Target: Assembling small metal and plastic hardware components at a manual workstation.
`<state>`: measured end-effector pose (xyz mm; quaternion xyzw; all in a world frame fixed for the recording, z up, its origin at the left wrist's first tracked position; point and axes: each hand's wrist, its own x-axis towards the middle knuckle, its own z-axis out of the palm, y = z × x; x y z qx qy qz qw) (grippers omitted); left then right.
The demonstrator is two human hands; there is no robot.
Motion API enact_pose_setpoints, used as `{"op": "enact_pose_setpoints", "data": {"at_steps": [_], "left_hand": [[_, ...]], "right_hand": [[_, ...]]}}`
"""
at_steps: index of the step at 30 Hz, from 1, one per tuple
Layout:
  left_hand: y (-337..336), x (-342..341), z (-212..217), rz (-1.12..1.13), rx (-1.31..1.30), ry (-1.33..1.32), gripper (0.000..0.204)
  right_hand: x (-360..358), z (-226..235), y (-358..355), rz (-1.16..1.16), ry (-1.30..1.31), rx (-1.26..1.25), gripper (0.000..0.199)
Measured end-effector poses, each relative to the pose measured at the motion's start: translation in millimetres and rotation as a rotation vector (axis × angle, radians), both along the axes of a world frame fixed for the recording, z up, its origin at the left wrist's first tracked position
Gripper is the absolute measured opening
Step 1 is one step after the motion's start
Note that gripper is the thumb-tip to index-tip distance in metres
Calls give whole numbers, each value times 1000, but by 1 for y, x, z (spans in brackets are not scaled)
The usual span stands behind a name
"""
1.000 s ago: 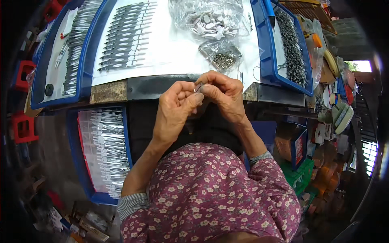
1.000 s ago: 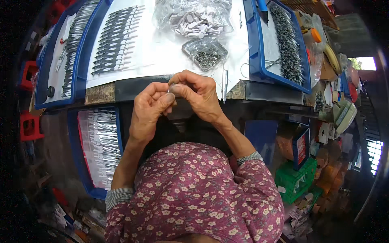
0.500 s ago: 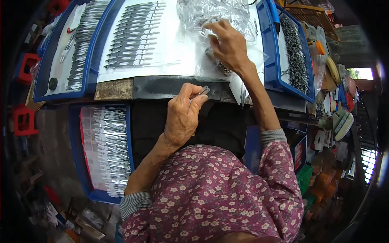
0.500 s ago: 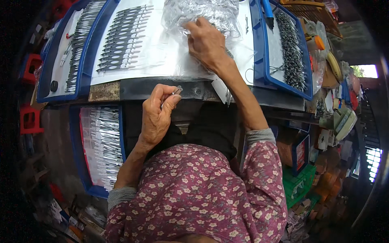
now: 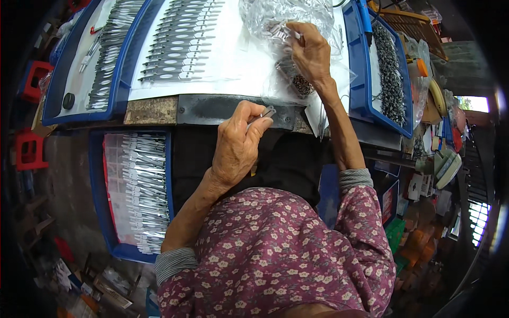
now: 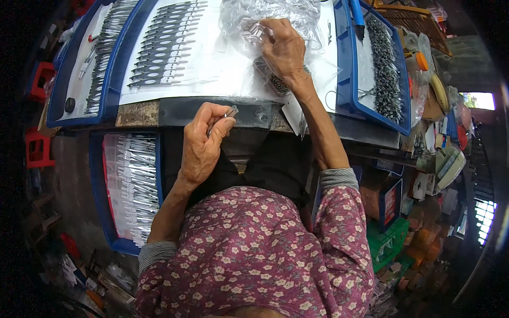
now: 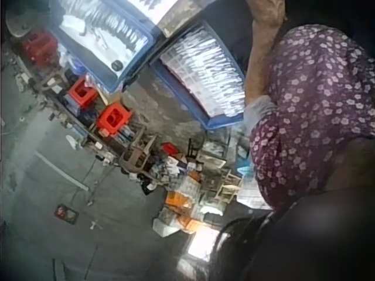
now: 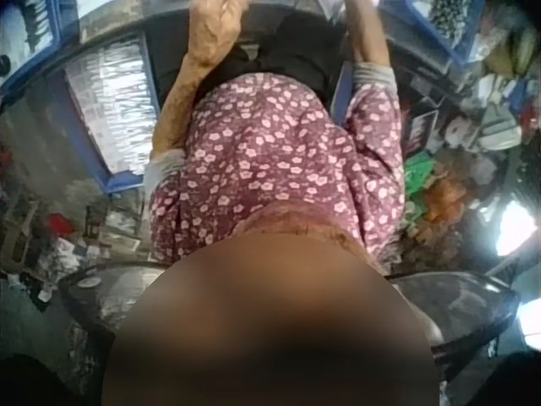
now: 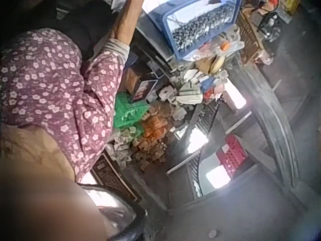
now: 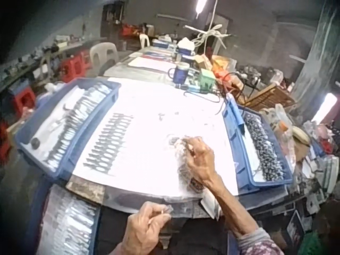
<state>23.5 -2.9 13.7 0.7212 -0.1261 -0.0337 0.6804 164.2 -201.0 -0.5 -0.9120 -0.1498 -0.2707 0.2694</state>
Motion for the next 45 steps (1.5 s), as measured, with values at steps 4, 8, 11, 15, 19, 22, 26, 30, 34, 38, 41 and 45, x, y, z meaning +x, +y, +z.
{"op": "enact_pose_setpoints", "data": {"at_steps": [4,8,11,15,19,22,26,30,34,38,41,45], "left_hand": [[-2,2,2,-19,-61,-16,12],[3,1,3,24,-120,-68,13],[4,2,6,37,-204,-23,12],[1,2,7,9,-232,-34,11],[-2,1,6,-74,-306,60,11],[2,1,10,-104,-335,104,11],[4,0,9,-69,-225,73,11],[4,1,5,-34,-38,-60,10],[4,-1,7,-18,93,-120,10],[2,0,1,4,117,-193,12],[4,-1,1,-30,180,-154,9],[4,-1,-2,-27,204,-217,10]], "right_hand": [[-23,18,4,20,94,185,22],[-74,44,30,205,633,483,25],[-105,42,33,456,900,749,23],[-123,38,33,509,1039,782,26],[-131,32,35,487,1020,805,22],[-132,27,33,476,921,831,18],[-129,27,26,381,836,957,18],[-130,21,24,375,702,1082,26],[-131,18,25,427,688,1142,26],[-132,14,25,480,659,1151,27],[-134,16,27,460,684,1161,27],[-138,13,27,435,693,1165,26]]}}
